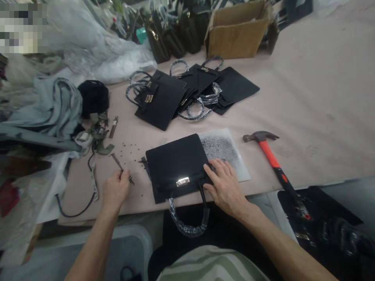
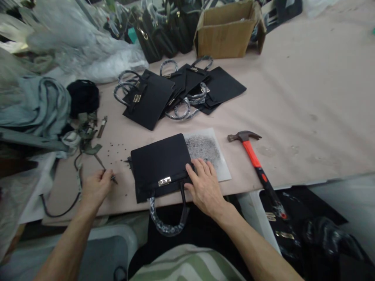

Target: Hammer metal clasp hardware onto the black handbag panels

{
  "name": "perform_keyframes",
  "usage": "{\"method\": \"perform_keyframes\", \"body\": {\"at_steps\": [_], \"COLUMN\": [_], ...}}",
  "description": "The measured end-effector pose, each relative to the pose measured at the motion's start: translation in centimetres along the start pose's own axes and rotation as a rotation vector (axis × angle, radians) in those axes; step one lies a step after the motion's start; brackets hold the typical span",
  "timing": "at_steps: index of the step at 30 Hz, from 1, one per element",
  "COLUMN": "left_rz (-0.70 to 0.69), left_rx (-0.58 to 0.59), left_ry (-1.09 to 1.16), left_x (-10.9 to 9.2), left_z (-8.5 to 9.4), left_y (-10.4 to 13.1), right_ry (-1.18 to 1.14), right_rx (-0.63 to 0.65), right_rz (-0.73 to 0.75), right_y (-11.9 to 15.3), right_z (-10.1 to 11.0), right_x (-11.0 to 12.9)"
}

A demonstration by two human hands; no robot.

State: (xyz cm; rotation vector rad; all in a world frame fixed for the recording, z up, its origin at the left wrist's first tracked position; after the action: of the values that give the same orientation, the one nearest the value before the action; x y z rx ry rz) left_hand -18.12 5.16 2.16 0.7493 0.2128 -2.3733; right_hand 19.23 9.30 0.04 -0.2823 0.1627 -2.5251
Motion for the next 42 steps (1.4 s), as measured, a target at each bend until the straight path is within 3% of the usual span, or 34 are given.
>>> {"method": "perform_keyframes", "body": {"at_steps": [3,7,11,14,17,21,29,32,37,42], "left_rz": [-0.069,-0.385,-0.797,-0.874,-0.890,-1.012,-1.341,-1.353,-1.170,-0.739], "left_rx": [-0.005,-0.109,0.096,0.177,0.215,0.234,0.206,0.176,0.159,0.054], "left_ry": [-0.188,-0.071,0.064,-0.052,-0.234,-0.330,0.119,0.210,0.331,0.457], "left_x": [2.1,0.7,-2.3,-3.8,-4.7,-4.8,-1.4,-0.3,0.3,-0.3], "left_z": [0.3,-0.8,-2.6,-4.0,-4.8,-4.9,-4.1,-4.5,-5.7,-7.0], "left_y": [1.1,4.7,9.3,10.9,10.8,9.8,8.5,8.4,9.8,11.5], "right_ry": [-0.024,-0.069,-0.052,0.013,0.106,0.189,0.097,0.066,0.012,-0.054], "right_rx": [-0.029,-0.012,0.006,0.010,0.055,0.060,-0.042,-0.075,-0.099,-0.051], "right_rz": [0.036,0.159,0.240,0.308,0.407,0.445,0.575,0.633,0.554,0.389], "right_y": [-0.4,-1.7,-3.2,-3.8,-3.9,-3.4,-2.7,-2.5,-1.6,-0.1], "right_z": [0.2,0.8,1.3,1.5,1.6,1.5,0.7,0.5,0.7,1.3], "right_x": [0.0,-0.2,-0.5,-0.6,-0.4,-0.1,-1.8,-2.3,-1.8,-1.3]}}
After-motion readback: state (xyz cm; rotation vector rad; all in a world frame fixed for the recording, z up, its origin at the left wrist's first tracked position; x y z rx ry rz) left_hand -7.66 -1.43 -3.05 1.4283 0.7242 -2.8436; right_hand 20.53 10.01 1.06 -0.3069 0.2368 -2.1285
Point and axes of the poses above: each hand's wrist, its own y-axis away from the middle knuckle, its own z-axis out of the back of the hand, x = y × z, the point moved 1 cm from there along -y, towards the middle knuckle, and after that the axes turned 12 degrees about y, right-handed, at the moved point
